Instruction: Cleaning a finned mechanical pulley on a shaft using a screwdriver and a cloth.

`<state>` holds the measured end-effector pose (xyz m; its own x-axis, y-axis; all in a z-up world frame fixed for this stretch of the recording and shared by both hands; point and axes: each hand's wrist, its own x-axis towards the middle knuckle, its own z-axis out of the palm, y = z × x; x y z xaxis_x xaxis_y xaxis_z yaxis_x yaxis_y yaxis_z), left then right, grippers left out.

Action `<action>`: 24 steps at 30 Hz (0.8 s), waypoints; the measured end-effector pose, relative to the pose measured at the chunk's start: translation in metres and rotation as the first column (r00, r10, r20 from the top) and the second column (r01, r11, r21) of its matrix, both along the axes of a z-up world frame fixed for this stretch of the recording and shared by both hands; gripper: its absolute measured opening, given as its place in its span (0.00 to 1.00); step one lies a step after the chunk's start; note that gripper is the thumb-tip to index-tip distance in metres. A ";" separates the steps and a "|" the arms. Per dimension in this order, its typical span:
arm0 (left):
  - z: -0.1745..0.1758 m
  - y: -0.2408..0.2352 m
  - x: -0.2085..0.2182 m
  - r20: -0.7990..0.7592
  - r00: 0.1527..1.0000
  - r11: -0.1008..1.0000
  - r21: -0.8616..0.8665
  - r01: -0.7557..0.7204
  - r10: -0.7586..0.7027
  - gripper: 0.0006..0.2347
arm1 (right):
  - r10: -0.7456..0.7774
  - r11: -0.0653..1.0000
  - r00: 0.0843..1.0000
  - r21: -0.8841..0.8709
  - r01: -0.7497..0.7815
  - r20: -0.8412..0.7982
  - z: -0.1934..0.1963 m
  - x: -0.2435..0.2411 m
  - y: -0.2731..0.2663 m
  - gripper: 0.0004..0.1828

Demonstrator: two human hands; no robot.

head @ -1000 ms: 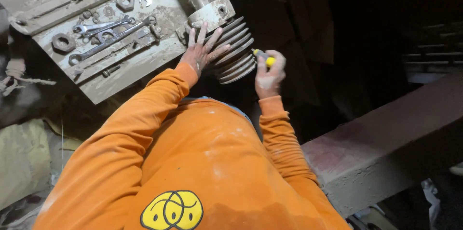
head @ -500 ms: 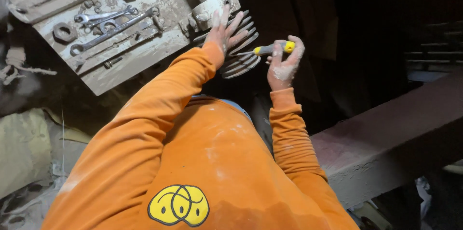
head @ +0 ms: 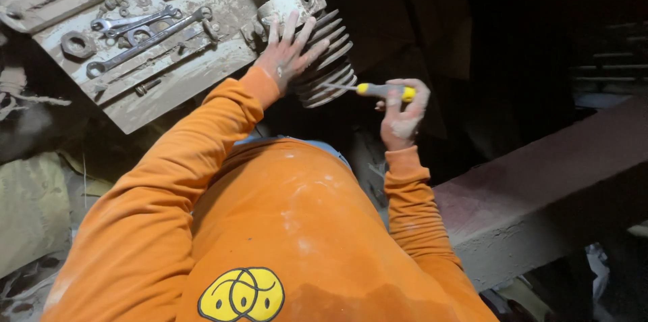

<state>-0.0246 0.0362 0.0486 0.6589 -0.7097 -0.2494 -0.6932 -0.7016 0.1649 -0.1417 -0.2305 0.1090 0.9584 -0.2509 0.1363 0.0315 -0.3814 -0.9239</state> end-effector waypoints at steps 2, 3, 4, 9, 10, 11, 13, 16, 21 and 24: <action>-0.032 -0.010 -0.007 0.157 0.987 0.999 -0.038 -0.022 0.027 0.47 | -0.061 0.998 0.997 0.004 0.061 -0.042 0.004 0.007 -0.013 0.14; -0.048 -0.014 -0.010 0.306 0.950 0.996 -0.078 -0.047 0.069 0.46 | -0.114 0.993 0.990 0.010 0.115 -0.085 0.007 0.010 -0.019 0.15; -0.048 -0.017 -0.009 0.304 0.950 0.996 -0.080 -0.043 0.066 0.46 | -0.118 0.993 0.989 0.007 0.119 -0.086 0.007 0.012 -0.018 0.15; -0.034 -0.021 -0.002 0.056 0.994 0.995 -0.023 -0.094 0.096 0.47 | -0.027 1.000 0.996 -0.008 0.026 -0.087 -0.004 0.021 -0.002 0.16; -0.037 -0.022 -0.001 0.058 0.993 0.995 -0.024 -0.098 0.099 0.47 | -0.024 1.000 0.996 -0.010 0.023 -0.085 -0.009 0.021 0.010 0.16; -0.040 -0.022 -0.001 0.048 0.994 0.995 -0.010 -0.098 0.098 0.47 | 0.026 0.999 0.996 -0.020 -0.028 -0.086 -0.015 0.021 0.022 0.14; -0.048 -0.022 -0.009 0.021 0.995 0.995 0.005 -0.102 0.102 0.47 | 0.079 0.996 0.991 -0.029 -0.082 -0.104 -0.021 0.011 0.050 0.12; -0.045 -0.023 -0.007 0.229 0.965 0.991 -0.033 -0.127 0.131 0.47 | 0.448 0.854 0.886 -0.238 -0.463 -0.119 -0.022 -0.001 0.082 0.13; -0.031 -0.021 -0.005 -0.010 0.993 0.993 -0.023 -0.119 0.118 0.43 | 0.396 0.868 0.908 -0.268 -0.418 -0.134 -0.013 -0.008 0.072 0.12; -0.055 -0.028 -0.005 0.155 0.981 0.993 -0.049 -0.108 0.114 0.44 | 0.180 0.955 0.952 -0.186 -0.229 -0.246 -0.006 -0.006 0.041 0.11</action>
